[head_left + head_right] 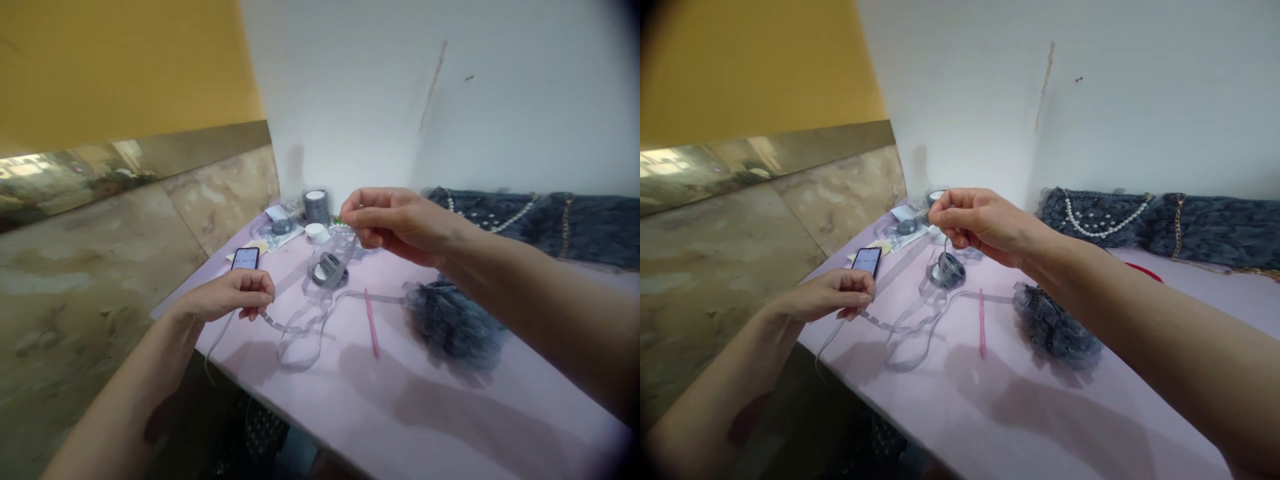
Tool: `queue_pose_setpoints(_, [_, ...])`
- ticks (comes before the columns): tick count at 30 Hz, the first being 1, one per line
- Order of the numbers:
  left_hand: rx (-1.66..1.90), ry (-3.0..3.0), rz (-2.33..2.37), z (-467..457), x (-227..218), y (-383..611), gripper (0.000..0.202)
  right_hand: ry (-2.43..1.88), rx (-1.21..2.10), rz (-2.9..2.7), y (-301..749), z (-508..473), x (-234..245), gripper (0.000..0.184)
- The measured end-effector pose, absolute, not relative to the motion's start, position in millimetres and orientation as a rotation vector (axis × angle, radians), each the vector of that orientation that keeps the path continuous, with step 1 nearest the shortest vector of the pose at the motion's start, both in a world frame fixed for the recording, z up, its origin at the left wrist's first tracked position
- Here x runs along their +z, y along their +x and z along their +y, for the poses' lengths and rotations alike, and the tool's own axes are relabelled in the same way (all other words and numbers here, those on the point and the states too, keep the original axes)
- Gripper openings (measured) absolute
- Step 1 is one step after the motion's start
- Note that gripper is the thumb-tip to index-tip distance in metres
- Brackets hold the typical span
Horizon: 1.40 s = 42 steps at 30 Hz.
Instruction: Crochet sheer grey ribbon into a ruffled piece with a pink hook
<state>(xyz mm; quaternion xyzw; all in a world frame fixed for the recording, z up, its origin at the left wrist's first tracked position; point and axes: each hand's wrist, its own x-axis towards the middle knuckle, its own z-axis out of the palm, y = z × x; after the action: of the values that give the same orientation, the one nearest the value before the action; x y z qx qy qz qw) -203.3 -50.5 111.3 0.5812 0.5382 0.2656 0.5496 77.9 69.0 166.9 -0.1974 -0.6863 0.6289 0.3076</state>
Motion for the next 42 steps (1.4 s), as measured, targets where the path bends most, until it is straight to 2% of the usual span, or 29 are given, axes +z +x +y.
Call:
queue_pose_setpoints(9, [0.927, 1.009, 1.23, -49, 109, -208, 0.021, -0.562, 1.643, -1.806, 86, 69, 162, 0.012])
queue_pose_setpoints(22, [0.881, 1.146, 1.247, -49, 111, -239, 0.021, -0.611, 1.639, -1.679, 114, 88, 148, 0.01])
queue_pose_setpoints(29, [1.008, 1.134, 1.407, -35, 109, -273, 0.024, -0.727, 1.579, -1.69, 142, 89, 141, 0.012])
queue_pose_setpoints(36, [0.762, 1.342, 1.593, -22, 107, -280, 0.023, -0.791, 1.617, -1.838, 162, 82, 129, 0.015])
queue_pose_setpoints(38, [0.883, 1.41, 1.709, -12, 107, -272, 0.021, -0.711, 1.729, -2.124, 156, 68, 128, 0.014])
queue_pose_setpoints(42, [1.502, 1.351, 1.847, 17, 111, -254, 0.022, -0.385, 1.885, -2.637, 127, 33, 120, 0.004])
